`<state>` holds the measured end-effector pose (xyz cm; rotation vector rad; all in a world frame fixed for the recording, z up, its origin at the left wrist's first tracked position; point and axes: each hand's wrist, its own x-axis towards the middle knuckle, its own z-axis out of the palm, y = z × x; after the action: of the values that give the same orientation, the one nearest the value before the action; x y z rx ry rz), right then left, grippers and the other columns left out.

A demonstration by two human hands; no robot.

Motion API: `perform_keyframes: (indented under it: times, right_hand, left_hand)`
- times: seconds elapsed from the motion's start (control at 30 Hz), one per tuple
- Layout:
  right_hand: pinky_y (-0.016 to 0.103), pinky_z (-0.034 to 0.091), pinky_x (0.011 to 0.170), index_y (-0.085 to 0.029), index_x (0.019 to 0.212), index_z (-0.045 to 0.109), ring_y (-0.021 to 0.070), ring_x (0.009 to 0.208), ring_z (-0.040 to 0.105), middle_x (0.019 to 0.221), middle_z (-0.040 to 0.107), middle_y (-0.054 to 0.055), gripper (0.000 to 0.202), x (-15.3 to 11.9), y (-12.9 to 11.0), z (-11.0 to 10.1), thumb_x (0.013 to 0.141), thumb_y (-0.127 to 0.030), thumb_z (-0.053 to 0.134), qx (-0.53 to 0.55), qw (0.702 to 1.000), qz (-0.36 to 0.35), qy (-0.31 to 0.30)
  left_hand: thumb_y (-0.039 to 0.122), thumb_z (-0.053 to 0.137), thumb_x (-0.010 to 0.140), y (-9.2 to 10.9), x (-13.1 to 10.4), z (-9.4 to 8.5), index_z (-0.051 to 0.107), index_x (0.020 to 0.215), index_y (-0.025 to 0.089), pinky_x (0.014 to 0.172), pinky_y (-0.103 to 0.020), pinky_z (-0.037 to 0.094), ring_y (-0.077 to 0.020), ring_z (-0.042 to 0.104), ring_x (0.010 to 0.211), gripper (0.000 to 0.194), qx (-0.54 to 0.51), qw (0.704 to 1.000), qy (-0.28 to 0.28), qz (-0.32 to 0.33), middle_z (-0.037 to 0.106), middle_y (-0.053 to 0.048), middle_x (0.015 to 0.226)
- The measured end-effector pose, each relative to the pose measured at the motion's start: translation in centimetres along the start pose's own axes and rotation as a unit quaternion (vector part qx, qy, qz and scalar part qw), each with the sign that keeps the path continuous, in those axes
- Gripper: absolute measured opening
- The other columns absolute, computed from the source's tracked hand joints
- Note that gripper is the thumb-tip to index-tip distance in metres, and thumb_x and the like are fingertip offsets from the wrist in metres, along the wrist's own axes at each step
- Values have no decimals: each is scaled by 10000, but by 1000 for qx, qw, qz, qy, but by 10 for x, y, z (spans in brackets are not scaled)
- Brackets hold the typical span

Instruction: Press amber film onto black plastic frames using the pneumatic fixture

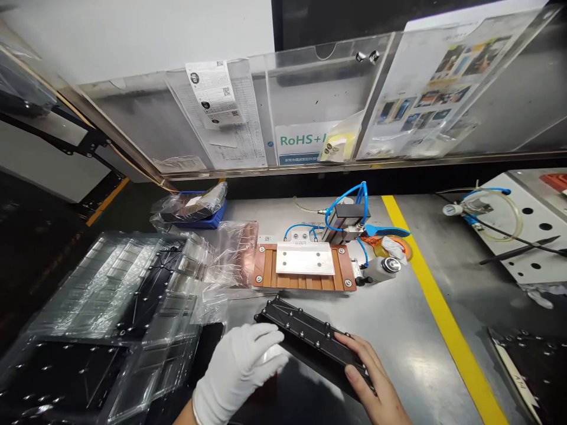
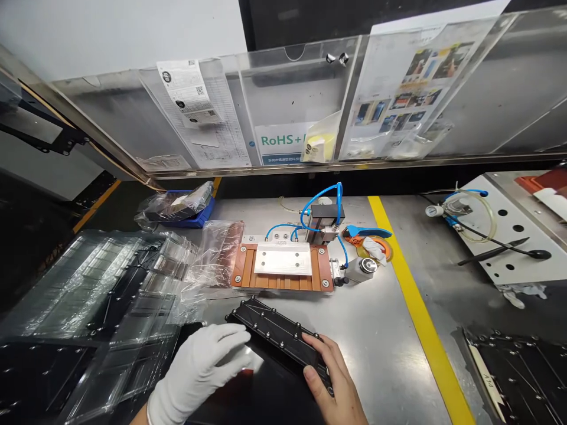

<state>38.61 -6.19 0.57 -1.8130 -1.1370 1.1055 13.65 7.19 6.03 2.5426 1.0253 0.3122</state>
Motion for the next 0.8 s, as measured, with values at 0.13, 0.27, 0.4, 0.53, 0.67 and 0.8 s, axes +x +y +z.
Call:
perform_keyframes:
  times: [0.13,0.27,0.4,0.53,0.67,0.8]
  right_hand:
    - [480,401,1086,-347,1307,557,296,1338,446,1383,515,77,457,-4,8,3,903,-535,457,-38,999,-10,-11]
    - [482,392,1094,-366,1325,535,297,1353,427,1409,486,66,458,-5,10,5,905,-532,457,-48,999,-10,-5]
    - [470,419,1077,-355,1278,582,308,1329,453,1374,520,69,451,-7,1,9,884,-552,485,-31,999,-11,24]
    - [458,425,1070,-341,1201,631,310,1309,463,1333,543,66,436,-9,-13,19,881,-587,466,27,995,18,91]
    - [434,413,1080,-340,1171,640,301,1331,431,1335,533,55,427,-9,-20,33,880,-599,465,58,993,25,96]
    - [415,400,1086,-334,1170,639,286,1306,455,1310,543,53,420,-7,-22,40,885,-589,466,57,994,9,91]
  left_hand:
    - [337,584,896,12,14,0,615,1148,282,636,-303,521,-219,690,765,260,93,979,-182,7,721,-14,942]
    - [268,573,872,5,23,7,668,1020,224,656,-300,529,-232,703,726,182,137,969,-201,-42,726,-58,842]
    - [326,596,840,0,26,5,674,1011,208,642,-320,532,-253,703,674,223,142,967,-193,-86,721,-81,764]
    - [375,603,813,13,31,1,677,999,177,623,-345,539,-286,704,671,282,156,957,-232,-72,715,-100,754]
    - [175,531,836,43,32,11,654,1090,178,600,-340,563,-273,712,679,283,159,944,-287,23,732,-105,868]
    - [118,486,854,76,27,33,654,1102,180,543,-400,578,-291,707,616,306,141,955,-257,52,732,-152,932]
